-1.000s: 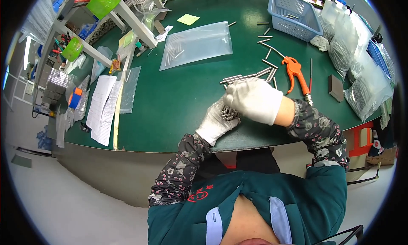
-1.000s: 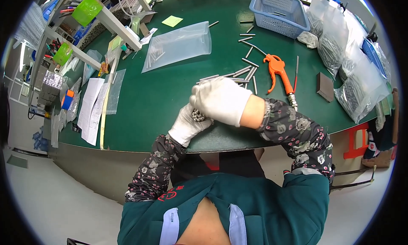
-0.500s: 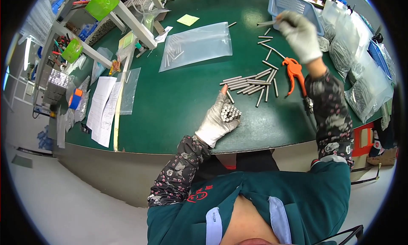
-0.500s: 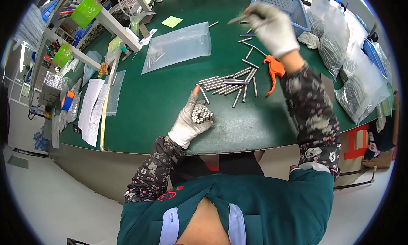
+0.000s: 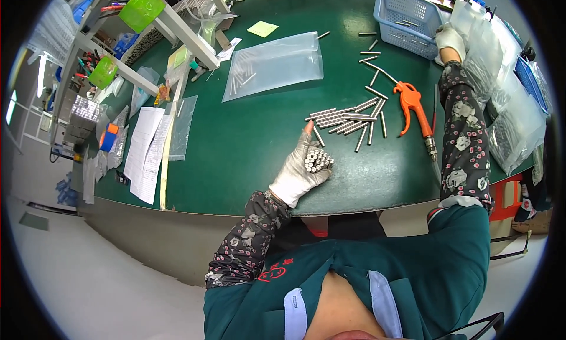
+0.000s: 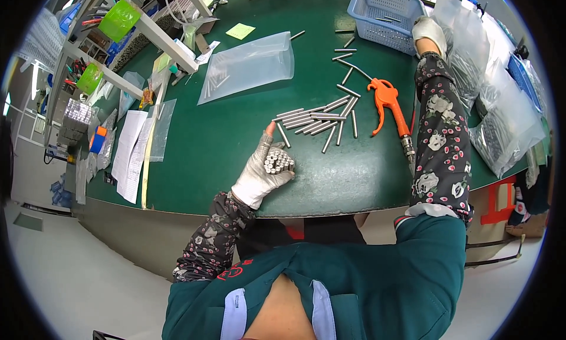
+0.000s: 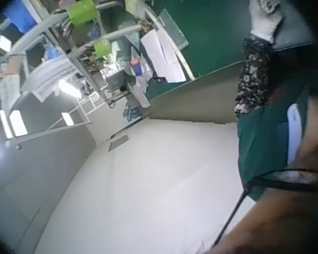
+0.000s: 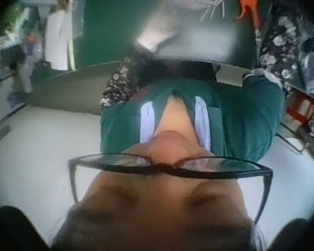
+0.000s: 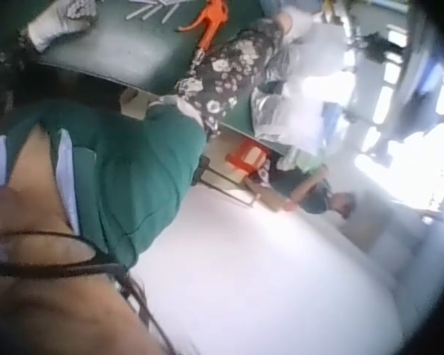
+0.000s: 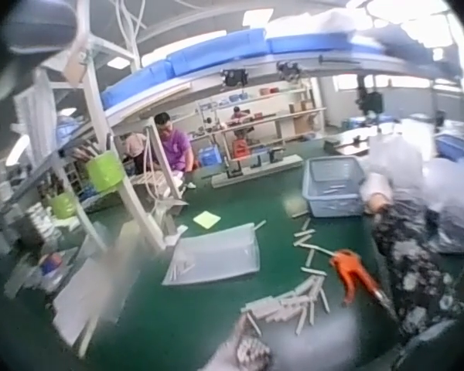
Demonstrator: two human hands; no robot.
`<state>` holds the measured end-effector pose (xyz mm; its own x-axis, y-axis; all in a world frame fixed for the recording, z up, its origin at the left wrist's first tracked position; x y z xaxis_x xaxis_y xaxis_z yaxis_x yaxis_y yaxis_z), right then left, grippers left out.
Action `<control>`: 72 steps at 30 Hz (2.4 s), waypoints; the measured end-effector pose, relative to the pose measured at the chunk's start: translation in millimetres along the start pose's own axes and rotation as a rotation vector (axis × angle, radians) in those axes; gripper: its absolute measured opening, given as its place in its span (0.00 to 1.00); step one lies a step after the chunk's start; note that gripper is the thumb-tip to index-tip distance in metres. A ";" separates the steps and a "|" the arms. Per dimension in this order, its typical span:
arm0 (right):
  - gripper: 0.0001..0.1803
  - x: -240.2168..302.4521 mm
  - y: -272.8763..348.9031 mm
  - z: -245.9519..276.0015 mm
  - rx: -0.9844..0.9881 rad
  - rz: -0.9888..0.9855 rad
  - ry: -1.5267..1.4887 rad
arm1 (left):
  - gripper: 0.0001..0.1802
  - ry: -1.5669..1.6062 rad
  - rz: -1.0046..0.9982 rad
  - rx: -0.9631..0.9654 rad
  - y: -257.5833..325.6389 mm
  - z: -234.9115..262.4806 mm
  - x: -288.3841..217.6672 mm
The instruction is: The recorder is seen gathering small metal rods into a bundle, aligning them, and using an air duster to clean them on an assembly line.
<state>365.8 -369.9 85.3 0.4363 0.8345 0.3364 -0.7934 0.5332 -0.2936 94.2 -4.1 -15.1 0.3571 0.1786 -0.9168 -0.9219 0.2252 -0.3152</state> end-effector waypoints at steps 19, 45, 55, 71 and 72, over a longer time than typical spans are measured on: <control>0.06 142.0 376.6 53.6 0.394 1.589 -0.421 | 0.56 -0.122 -0.160 -0.014 -5.0 -0.4 -11.7; 0.04 146.5 271.9 83.2 0.563 1.021 -0.979 | 0.29 0.264 0.196 0.027 6.8 -4.6 22.6; 0.18 24.2 -12.0 10.6 -0.089 0.135 -0.352 | 0.50 0.176 0.177 -0.029 4.1 -0.4 12.0; 0.16 83.9 174.6 35.5 0.389 0.787 -0.607 | 0.51 0.188 0.130 0.014 0.6 -4.5 15.5; 0.16 92.9 220.4 35.7 0.591 0.825 -0.661 | 0.51 0.186 0.138 -0.003 1.9 -0.9 16.8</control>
<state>216.3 -179.8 83.8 -0.4561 0.5699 0.6835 -0.8776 -0.4156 -0.2391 98.3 -1.6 -31.3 0.1936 0.0276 -0.9807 -0.9607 0.2081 -0.1837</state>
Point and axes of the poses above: each hand's wrist, its own y-axis away from the middle knuckle, its own z-axis out of the back of the hand, x = y × z, the point moved 8 cm from there along -y, towards the middle knuckle, and after that the axes turned 8 degrees about -z, right-handed, at the moved point
